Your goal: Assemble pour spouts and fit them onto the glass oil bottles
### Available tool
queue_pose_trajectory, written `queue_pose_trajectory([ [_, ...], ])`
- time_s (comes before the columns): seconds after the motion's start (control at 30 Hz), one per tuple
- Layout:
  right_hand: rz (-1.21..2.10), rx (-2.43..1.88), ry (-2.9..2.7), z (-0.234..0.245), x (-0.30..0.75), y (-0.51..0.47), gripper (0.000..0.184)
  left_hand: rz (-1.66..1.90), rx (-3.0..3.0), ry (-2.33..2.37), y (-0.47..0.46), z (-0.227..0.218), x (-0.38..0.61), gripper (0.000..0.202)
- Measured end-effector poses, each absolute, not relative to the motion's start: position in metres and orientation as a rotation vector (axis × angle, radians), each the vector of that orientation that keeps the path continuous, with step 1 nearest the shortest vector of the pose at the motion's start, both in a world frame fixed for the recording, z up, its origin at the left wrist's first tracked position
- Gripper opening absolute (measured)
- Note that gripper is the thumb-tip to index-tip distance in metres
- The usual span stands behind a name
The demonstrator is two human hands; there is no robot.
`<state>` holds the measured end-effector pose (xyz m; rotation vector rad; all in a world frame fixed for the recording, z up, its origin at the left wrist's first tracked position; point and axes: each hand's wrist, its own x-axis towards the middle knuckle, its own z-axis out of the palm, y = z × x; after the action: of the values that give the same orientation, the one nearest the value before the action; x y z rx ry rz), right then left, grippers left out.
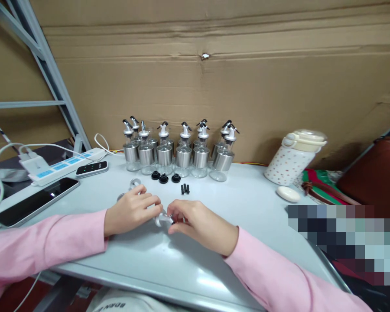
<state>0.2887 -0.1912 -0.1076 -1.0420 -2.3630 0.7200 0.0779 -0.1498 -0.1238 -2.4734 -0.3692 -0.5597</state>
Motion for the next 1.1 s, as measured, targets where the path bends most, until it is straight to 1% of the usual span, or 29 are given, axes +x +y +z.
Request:
queue_pose_trajectory([
  [0.17,0.568,-1.090,-2.364,-0.101,0.291,-0.193,0.012,-0.480,-2.536,-0.749,-0.133,-0.118,0.076,0.017],
  [0.27,0.529,-1.098,-2.350,-0.098,0.294,-0.194,0.010,-0.448,-2.526,-0.994,-0.115,-0.119,0.075,0.029],
  [0.33,0.496,-1.083,-2.338,-0.097,0.295,-0.194,0.009,-0.420,-2.549,-1.021,-0.103,-0.123,0.075,0.037],
  [0.43,0.445,-1.062,-2.310,-0.098,0.296,-0.194,0.009,-0.349,-2.638,-0.923,-0.091,-0.130,0.075,0.041],
  [0.53,0.404,-1.037,-2.272,-0.098,0.296,-0.193,0.005,-0.341,-2.689,-0.873,-0.088,-0.133,0.076,0.037],
  [0.67,0.338,-1.018,-2.233,-0.096,0.294,-0.194,0.002,-0.382,-2.644,-0.875,-0.088,-0.133,0.078,0.022],
  [0.73,0.289,-1.024,-2.220,-0.095,0.294,-0.195,0.003,-0.390,-2.647,-0.863,-0.089,-0.134,0.078,0.018],
  [0.83,0.192,-1.054,-2.171,-0.095,0.295,-0.193,0.004,-0.494,-2.680,-0.811,-0.093,-0.132,0.077,0.015],
  [0.9,0.127,-1.085,-2.100,-0.096,0.296,-0.191,0.005,-0.675,-2.667,-0.721,-0.100,-0.129,0.076,0.012],
  [1.0,0.077,-1.129,-1.988,-0.098,0.298,-0.188,0.011,-0.961,-2.580,-0.521,-0.116,-0.121,0.076,0.017],
  [1.1,0.073,-1.136,-1.927,-0.100,0.298,-0.187,0.014,-1.068,-2.517,-0.328,-0.133,-0.113,0.077,0.021],
])
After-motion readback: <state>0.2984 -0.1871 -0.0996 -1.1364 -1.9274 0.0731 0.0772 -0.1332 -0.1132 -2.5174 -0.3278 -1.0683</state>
